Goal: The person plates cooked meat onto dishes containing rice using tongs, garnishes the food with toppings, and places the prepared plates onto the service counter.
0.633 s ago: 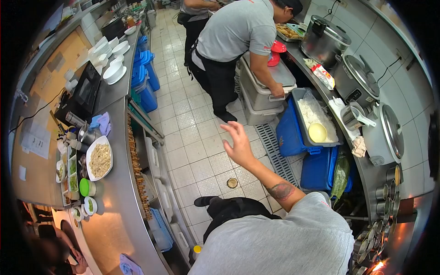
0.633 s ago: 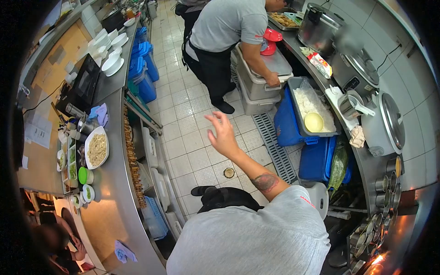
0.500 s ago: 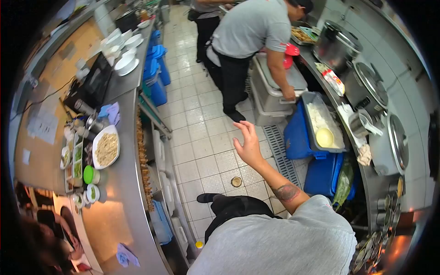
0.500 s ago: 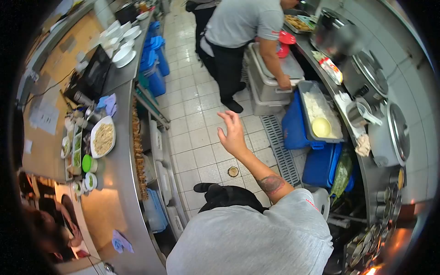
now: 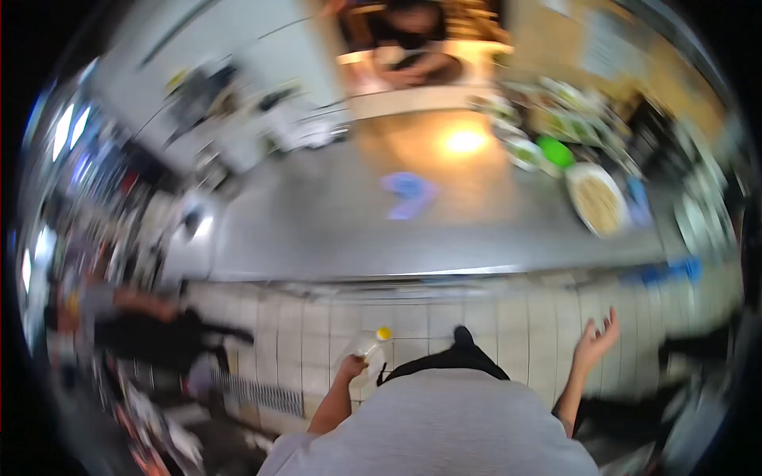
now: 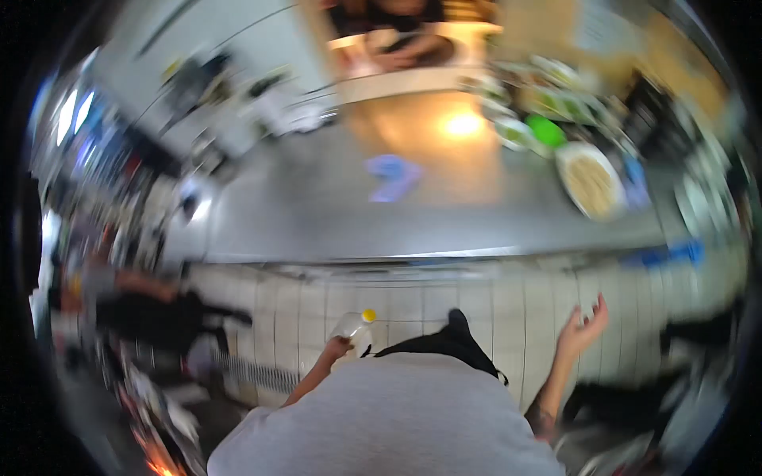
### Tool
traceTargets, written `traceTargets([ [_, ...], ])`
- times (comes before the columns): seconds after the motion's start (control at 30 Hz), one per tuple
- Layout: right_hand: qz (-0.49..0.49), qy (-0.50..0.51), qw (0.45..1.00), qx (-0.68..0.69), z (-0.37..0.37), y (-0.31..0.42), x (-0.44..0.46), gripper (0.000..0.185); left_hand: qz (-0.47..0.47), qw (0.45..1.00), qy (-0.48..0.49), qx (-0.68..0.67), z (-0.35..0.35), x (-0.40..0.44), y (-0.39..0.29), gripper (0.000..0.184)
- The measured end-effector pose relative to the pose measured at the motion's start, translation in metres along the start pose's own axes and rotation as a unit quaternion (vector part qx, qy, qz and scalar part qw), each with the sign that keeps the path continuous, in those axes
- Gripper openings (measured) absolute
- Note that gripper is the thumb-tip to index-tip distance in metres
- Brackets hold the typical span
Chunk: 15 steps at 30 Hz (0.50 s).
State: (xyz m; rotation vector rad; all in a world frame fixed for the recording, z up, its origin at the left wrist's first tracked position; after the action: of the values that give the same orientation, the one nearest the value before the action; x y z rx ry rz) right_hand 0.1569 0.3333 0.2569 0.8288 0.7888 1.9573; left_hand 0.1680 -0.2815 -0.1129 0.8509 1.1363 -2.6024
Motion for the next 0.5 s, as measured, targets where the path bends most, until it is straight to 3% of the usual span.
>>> traceTargets([
  [0.03,0.02,0.044,0.999,0.021,-0.021,0.014,0.004,0.049,-0.023,0.997,-0.074,0.011,0.01,-0.028,-0.01,0.045],
  [0.13,0.112,0.158,0.979,0.066,-0.095,0.081,0.023,0.049,0.121,0.983,-0.113,-0.076,-0.008,-0.069,-0.031,0.05],
  [0.23,0.199,0.258,0.941,0.093,-0.158,0.148,0.018,0.05,0.166,0.966,-0.178,-0.083,-0.042,-0.106,-0.035,0.048],
  [0.33,0.272,0.38,0.877,0.114,-0.218,0.196,-0.009,0.051,0.22,0.946,-0.198,-0.13,-0.083,-0.14,-0.039,0.046],
  [0.5,0.38,0.477,0.78,0.138,-0.287,0.247,-0.092,0.055,0.321,0.875,-0.243,-0.268,-0.175,-0.208,-0.031,0.042],
])
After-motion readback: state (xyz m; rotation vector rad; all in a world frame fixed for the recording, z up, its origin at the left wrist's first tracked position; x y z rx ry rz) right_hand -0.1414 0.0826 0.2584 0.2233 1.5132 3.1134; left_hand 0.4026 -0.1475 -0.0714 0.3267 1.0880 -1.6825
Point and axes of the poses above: each hand's wrist, its own x-axis towards the middle knuckle, its own z-axis out of the back of the hand, y = z × x, the point moved 4 cm from there along x, towards the middle knuckle, and after that the axes turned 14 degrees about -z, right-handed, at the moved point
